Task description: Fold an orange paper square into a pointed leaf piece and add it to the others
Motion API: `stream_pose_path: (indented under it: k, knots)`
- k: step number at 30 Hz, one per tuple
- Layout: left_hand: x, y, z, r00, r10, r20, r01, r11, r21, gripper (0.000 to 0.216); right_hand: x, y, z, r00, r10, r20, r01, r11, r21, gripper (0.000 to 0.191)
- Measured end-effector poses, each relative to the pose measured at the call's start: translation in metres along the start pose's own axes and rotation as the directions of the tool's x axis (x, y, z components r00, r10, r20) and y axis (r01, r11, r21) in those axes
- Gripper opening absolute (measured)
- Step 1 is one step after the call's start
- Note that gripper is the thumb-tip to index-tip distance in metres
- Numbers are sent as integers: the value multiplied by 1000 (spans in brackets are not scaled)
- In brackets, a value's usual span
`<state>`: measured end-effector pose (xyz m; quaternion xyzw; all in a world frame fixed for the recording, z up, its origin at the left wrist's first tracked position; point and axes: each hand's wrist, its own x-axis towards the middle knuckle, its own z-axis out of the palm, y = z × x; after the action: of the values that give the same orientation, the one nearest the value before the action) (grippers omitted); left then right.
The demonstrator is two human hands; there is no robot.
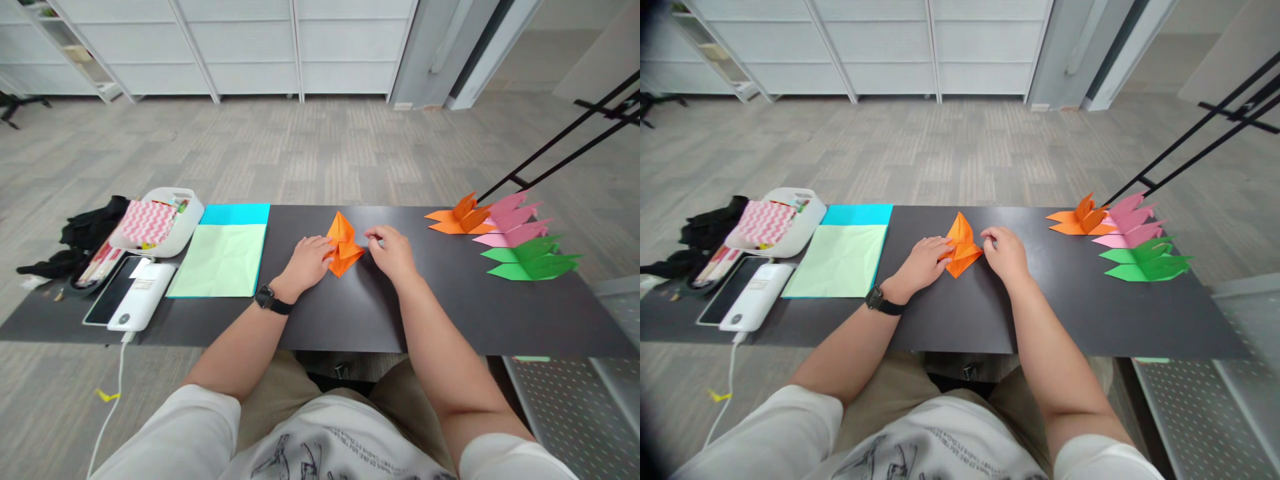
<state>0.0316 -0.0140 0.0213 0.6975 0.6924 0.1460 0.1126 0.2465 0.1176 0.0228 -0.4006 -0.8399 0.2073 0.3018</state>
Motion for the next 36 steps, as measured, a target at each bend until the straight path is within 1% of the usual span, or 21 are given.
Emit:
stream_pose_path:
  k: [1, 3, 6, 9, 15, 22, 24, 29, 33, 36]
  knots:
    - [0, 0, 0, 1000, 2, 0, -2, 1000, -6, 34, 1, 2, 2, 1000, 11, -7, -11, 1000, 12, 27]
    - [0, -1, 0, 1000, 6, -14, -6, 1000, -9, 33, 1, 5, 8, 1000, 2, 20, -3, 999, 40, 34]
    - [0, -1, 0, 998, 21, -53, -21, 1000, 2, 30, -1, 5, 16, 996, -42, 84, 36, 997, 73, 46]
    - [0, -2, -1, 996, 24, -83, -24, 1000, 12, 29, -1, 5, 18, 989, -84, 124, 74, 994, 84, 51]
    - [0, -2, -4, 997, 1, -77, 1, 1000, 18, 28, -2, -1, 14, 968, -148, 205, 130, 987, 99, 46]
    - [0, -3, -4, 997, 4, -73, -4, 1000, 2, 30, -4, -5, 13, 954, -184, 237, 154, 978, 141, 44]
    - [1, -2, -4, 997, 3, -81, -3, 1000, -3, 33, -4, -5, 14, 952, -193, 238, 161, 976, 148, 43]
    - [0, -1, -5, 995, -16, -95, 15, 1000, -12, 51, -5, -3, 18, 951, -209, 229, 175, 972, 158, 42]
    - [0, -2, -3, 994, -16, -108, 16, 1000, 2, 51, -6, -1, 21, 947, -235, 219, 198, 964, 178, 42]
    - [1, -4, 0, 994, -10, -106, 11, 1000, 7, 45, -7, -1, 22, 945, -233, 228, 194, 965, 179, 42]
